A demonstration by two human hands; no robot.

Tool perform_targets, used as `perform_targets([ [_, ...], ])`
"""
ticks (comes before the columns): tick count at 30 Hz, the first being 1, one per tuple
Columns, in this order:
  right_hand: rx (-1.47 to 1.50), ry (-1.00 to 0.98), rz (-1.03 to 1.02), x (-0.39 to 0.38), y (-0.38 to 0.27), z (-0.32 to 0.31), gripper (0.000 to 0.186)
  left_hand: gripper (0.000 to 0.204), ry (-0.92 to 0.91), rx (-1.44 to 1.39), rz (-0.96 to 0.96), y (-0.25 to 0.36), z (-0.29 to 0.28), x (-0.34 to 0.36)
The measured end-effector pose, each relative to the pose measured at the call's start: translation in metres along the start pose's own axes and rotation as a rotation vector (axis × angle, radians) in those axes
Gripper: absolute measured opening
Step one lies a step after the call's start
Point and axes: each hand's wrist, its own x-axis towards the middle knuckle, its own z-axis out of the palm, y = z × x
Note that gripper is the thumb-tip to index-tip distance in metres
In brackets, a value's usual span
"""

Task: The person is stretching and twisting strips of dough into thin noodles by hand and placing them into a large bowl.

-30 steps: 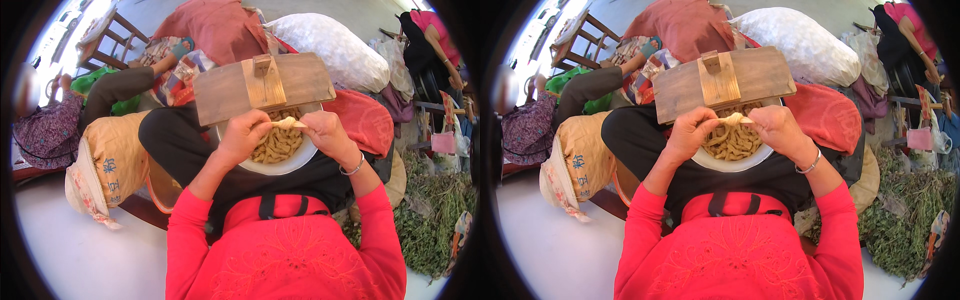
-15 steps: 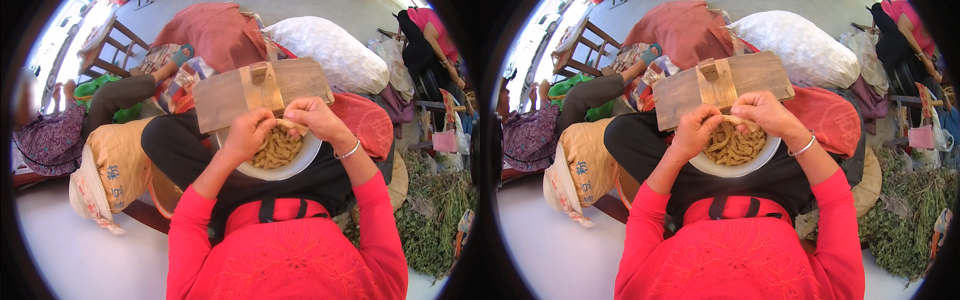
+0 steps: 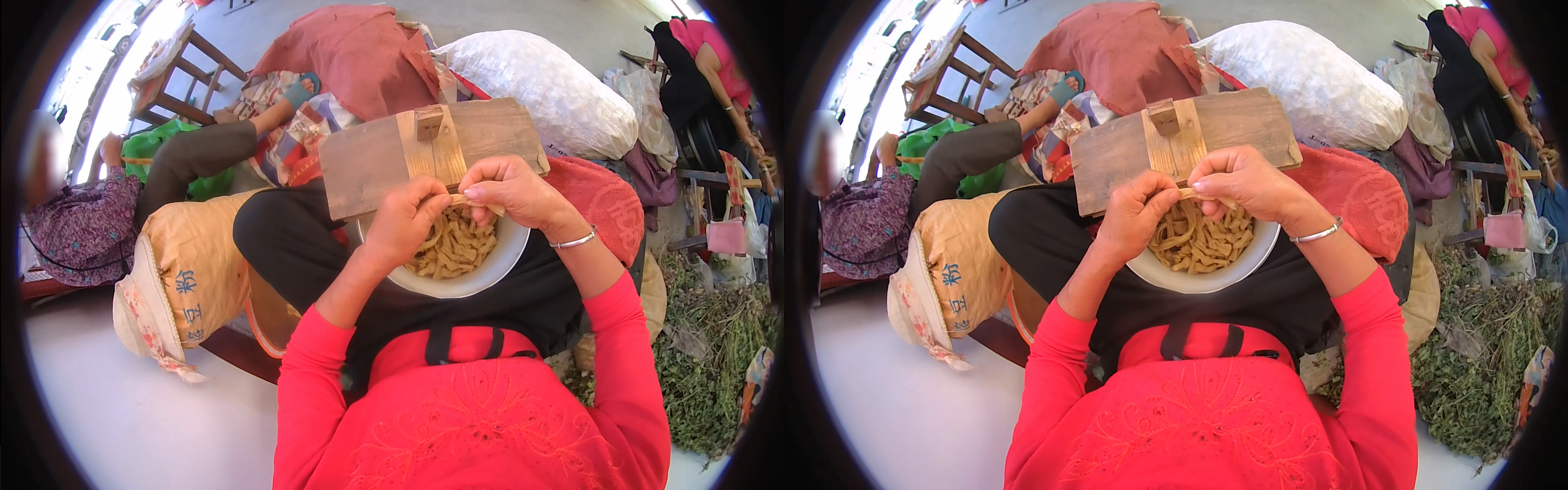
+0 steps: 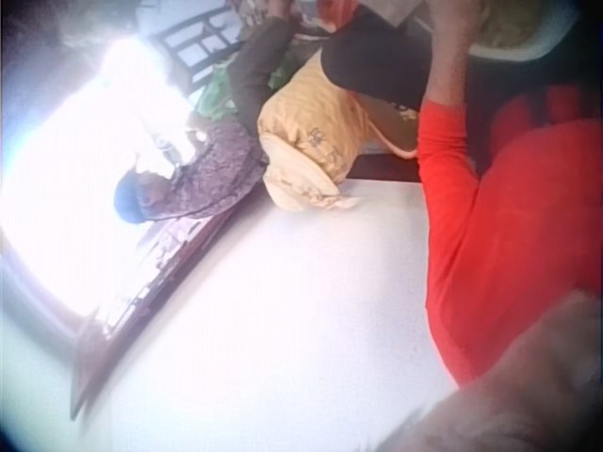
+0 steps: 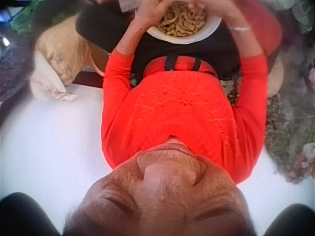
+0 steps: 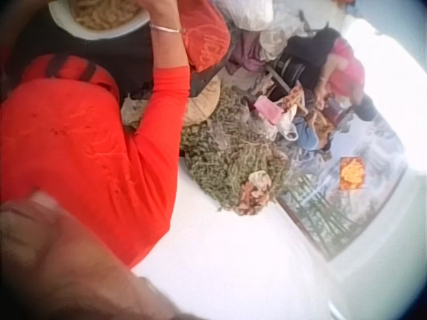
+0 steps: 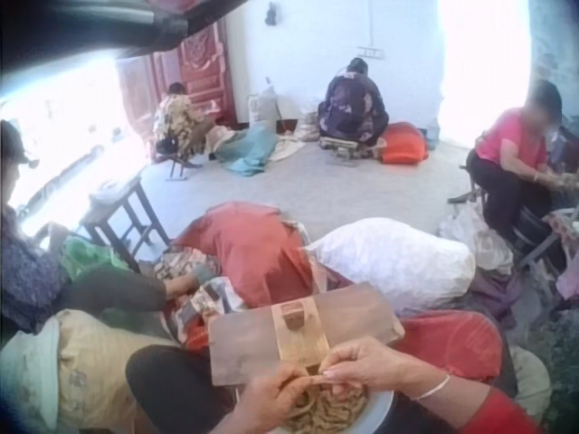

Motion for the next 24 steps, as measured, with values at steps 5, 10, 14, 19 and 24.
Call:
perform_targets([
  [5, -0.081, 0.063, -0.039, 0.000, 0.003, -0.002, 0.009, 0.012, -0.070, -0.142, -0.169, -0.008, -0.005, 0.002],
  [10, -0.225, 0.195, -0.173, 0.009, 0.007, -0.003, 0.008, 0.012, -0.147, -0.240, -0.305, -0.013, -0.024, 0.014],
  [14, -0.306, 0.319, -0.271, 0.022, 0.011, -0.001, 0.009, 0.015, -0.070, -0.240, -0.338, -0.018, -0.036, 0.023],
  [19, -0.351, 0.379, -0.289, 0.039, 0.022, -0.008, 0.010, 0.017, 0.001, -0.227, -0.326, -0.042, -0.034, 0.035],
  [24, -0.726, 0.500, -0.426, 0.055, 0.036, -0.006, 0.007, 0.011, 0.169, 0.226, -0.148, -0.071, -0.025, 0.043],
])
